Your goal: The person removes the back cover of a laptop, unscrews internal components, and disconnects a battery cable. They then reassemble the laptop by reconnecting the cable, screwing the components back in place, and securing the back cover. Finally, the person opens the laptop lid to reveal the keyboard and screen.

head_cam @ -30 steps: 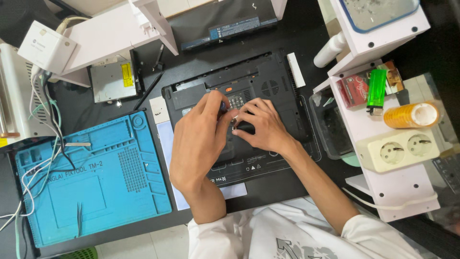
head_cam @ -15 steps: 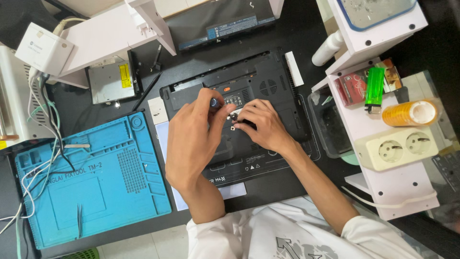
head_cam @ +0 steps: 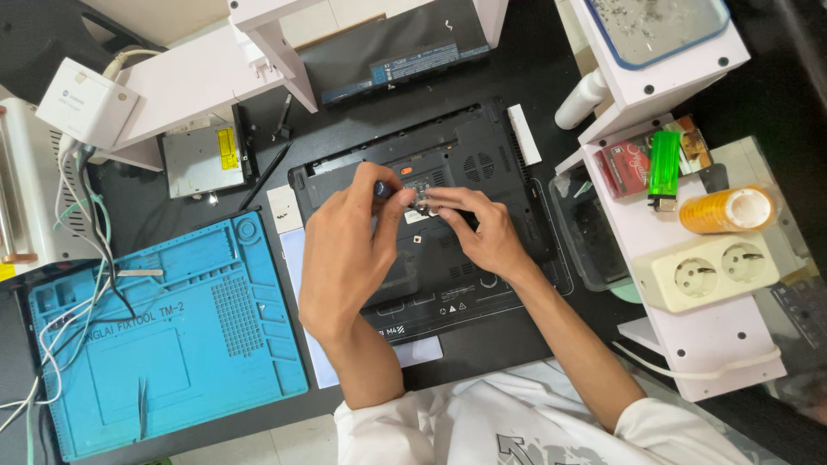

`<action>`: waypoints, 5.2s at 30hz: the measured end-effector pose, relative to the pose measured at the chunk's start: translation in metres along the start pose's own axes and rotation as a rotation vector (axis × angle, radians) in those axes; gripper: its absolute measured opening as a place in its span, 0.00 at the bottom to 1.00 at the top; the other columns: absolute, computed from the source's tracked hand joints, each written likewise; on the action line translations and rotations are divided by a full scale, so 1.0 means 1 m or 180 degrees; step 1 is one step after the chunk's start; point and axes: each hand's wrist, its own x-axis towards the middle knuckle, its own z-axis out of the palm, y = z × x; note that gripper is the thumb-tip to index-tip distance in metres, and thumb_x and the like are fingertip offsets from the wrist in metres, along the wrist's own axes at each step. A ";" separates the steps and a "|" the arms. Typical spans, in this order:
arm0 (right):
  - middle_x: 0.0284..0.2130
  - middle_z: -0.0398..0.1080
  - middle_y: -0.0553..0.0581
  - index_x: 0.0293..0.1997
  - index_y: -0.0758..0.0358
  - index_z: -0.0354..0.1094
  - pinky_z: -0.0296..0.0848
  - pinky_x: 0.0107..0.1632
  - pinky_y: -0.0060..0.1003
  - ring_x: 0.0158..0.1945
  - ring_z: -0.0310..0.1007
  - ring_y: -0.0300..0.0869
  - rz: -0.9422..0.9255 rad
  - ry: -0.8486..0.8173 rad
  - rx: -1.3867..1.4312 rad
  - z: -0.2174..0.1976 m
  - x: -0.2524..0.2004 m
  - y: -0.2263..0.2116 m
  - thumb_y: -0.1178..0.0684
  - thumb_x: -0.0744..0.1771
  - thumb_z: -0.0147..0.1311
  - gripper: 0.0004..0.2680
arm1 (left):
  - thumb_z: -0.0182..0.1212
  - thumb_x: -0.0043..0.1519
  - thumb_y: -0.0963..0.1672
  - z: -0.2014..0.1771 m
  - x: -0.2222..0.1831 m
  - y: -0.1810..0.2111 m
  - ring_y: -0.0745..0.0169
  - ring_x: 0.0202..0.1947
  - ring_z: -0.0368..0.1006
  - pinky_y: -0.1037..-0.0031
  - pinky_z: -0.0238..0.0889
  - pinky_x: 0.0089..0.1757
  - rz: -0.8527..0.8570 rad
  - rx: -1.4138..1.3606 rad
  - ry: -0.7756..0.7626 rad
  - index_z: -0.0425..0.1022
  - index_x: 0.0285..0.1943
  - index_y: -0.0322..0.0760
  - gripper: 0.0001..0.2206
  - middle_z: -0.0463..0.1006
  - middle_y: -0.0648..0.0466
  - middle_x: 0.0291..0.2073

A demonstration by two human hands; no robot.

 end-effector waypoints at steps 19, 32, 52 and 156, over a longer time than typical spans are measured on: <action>0.61 0.71 0.59 0.69 0.62 0.59 0.71 0.65 0.41 0.60 0.76 0.44 -0.0057 -0.0262 0.0567 -0.012 0.001 0.000 0.54 0.65 0.66 0.24 | 0.62 0.69 0.42 -0.003 -0.010 -0.007 0.52 0.34 0.82 0.67 0.70 0.36 -0.0055 -0.0119 0.0119 0.71 0.49 0.32 0.07 0.82 0.45 0.33; 0.55 0.74 0.49 0.55 0.57 0.75 0.63 0.64 0.46 0.63 0.67 0.46 -0.0921 -0.0761 -0.1093 0.002 -0.002 0.010 0.49 0.63 0.71 0.17 | 0.50 0.81 0.44 -0.043 -0.113 -0.041 0.62 0.34 0.81 0.76 0.69 0.36 -0.0846 0.0540 0.1155 0.66 0.51 0.27 0.11 0.77 0.48 0.34; 0.56 0.73 0.49 0.57 0.57 0.74 0.65 0.62 0.47 0.62 0.70 0.46 -0.1149 -0.0649 -0.1171 0.006 -0.010 0.034 0.53 0.66 0.71 0.15 | 0.35 0.81 0.50 -0.064 -0.131 -0.084 0.63 0.31 0.81 0.79 0.68 0.32 -0.0383 0.0975 0.0737 0.63 0.53 0.28 0.19 0.74 0.48 0.34; 0.52 0.67 0.54 0.52 0.53 0.74 0.56 0.67 0.53 0.62 0.60 0.52 -0.1153 -0.1448 -0.1135 0.089 0.007 -0.022 0.42 0.59 0.70 0.19 | 0.60 0.71 0.42 -0.074 -0.064 -0.026 0.46 0.32 0.82 0.63 0.69 0.33 -0.1384 0.0744 0.0225 0.67 0.41 0.28 0.09 0.82 0.44 0.30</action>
